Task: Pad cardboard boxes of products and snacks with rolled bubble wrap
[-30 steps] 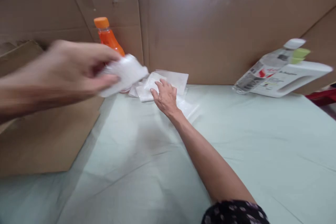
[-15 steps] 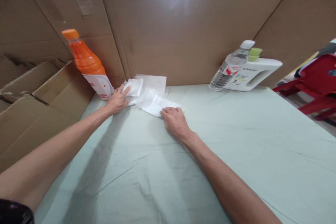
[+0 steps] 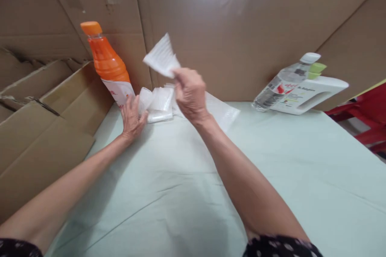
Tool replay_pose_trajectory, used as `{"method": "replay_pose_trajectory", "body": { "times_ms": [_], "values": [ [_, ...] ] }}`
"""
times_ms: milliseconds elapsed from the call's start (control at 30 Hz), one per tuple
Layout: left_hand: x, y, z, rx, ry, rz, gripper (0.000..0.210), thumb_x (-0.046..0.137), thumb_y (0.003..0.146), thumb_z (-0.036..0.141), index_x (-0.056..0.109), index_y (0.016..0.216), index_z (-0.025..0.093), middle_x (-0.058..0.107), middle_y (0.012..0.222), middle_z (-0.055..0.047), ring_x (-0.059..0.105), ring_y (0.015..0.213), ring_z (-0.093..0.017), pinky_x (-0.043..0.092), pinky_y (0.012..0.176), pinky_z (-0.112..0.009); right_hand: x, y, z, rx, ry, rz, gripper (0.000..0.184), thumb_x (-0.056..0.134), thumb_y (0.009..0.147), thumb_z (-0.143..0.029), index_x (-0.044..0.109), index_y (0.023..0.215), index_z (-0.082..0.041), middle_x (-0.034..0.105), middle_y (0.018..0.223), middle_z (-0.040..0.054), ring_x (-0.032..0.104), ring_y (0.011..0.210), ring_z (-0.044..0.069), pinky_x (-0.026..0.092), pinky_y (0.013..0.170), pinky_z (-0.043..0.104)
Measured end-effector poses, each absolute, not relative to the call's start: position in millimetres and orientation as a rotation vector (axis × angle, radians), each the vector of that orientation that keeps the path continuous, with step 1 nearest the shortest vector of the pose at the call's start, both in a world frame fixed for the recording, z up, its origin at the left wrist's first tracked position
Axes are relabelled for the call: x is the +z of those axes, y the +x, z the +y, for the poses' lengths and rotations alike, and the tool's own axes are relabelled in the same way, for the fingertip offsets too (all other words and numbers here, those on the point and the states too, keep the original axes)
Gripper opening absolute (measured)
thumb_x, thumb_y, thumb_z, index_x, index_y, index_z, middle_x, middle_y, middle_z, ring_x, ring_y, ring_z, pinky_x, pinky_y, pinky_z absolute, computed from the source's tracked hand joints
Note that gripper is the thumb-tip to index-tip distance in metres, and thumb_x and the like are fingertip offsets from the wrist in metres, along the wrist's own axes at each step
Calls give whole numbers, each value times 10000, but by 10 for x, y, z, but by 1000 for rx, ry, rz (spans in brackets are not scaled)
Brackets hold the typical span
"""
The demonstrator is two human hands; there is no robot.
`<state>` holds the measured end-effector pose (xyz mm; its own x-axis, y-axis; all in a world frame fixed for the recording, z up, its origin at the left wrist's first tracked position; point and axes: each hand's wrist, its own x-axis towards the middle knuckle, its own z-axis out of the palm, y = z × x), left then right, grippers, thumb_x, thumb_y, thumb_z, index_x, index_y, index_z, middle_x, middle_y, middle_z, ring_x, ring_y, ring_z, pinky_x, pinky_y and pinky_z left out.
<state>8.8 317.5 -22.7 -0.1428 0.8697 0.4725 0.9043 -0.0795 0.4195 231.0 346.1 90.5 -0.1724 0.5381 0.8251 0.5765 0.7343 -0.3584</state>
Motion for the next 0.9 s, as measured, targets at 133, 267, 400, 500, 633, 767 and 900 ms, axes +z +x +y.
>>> {"method": "replay_pose_trajectory", "body": {
  "times_ms": [133, 267, 400, 500, 633, 767, 900],
  "values": [
    [-153, -35, 2944, -1328, -1929, -1817, 673, 470, 920, 378, 333, 1539, 151, 288, 1636, -196, 271, 1513, -340, 250, 1204, -537, 613, 2005, 3776, 129, -964, -2302, 285, 575, 949, -309, 708, 1183, -212, 720, 1255, 91, 596, 1275, 288, 418, 1086, 510],
    [-119, 60, 3006, -1172, -2132, -1682, 625, 490, 927, 397, 412, 1512, 192, 232, 1678, -156, 245, 1528, -348, 222, 1213, -539, 447, 1983, 3821, 85, -1100, -2493, 400, 535, 964, -274, 626, 1342, -180, 640, 1398, 111, 532, 1355, 277, 396, 1119, 475],
    [-237, 241, 3245, -842, -2345, -1868, 557, 441, 942, 264, 461, 1487, 148, 411, 1599, -172, 364, 1482, -330, 263, 1202, -532, 165, 1906, 3786, 80, -1187, -2685, 439, 544, 884, -137, 637, 1313, -127, 571, 1466, 166, 511, 1371, 311, 423, 1096, 485],
    [-346, 298, 3336, -788, -2387, -1918, 559, 440, 930, 214, 470, 1480, 124, 477, 1552, -186, 426, 1442, -333, 285, 1193, -533, -34, 1871, 3785, 74, -1204, -2671, 446, 507, 903, -131, 618, 1334, -108, 493, 1533, 187, 428, 1442, 313, 403, 1121, 493],
    [-379, 311, 3319, -779, -2410, -1949, 557, 462, 922, 213, 480, 1474, 141, 448, 1575, -182, 381, 1477, -341, 247, 1210, -552, -25, 1911, 3760, 87, -1228, -2623, 432, 521, 890, -148, 646, 1303, -124, 562, 1482, 151, 497, 1393, 262, 408, 1137, 407],
    [-318, 312, 3336, -850, -2408, -2015, 567, 498, 871, 172, 509, 1438, 155, 450, 1571, -190, 379, 1480, -355, 243, 1206, -597, 123, 1932, 3577, 19, -1300, -2475, 518, 374, 946, -131, 533, 1439, -123, 552, 1486, 150, 508, 1376, 255, 389, 1145, 438],
    [-159, 245, 3270, -1042, -2376, -2081, 756, 554, 764, 124, 399, 1504, 114, 441, 1572, -193, 382, 1483, -326, 289, 1224, -514, 81, 1811, 3390, 4, -1270, -2520, 598, 408, 893, -86, 491, 1481, -156, 507, 1533, 134, 465, 1405, 262, 414, 1105, 426]
  ]
}}
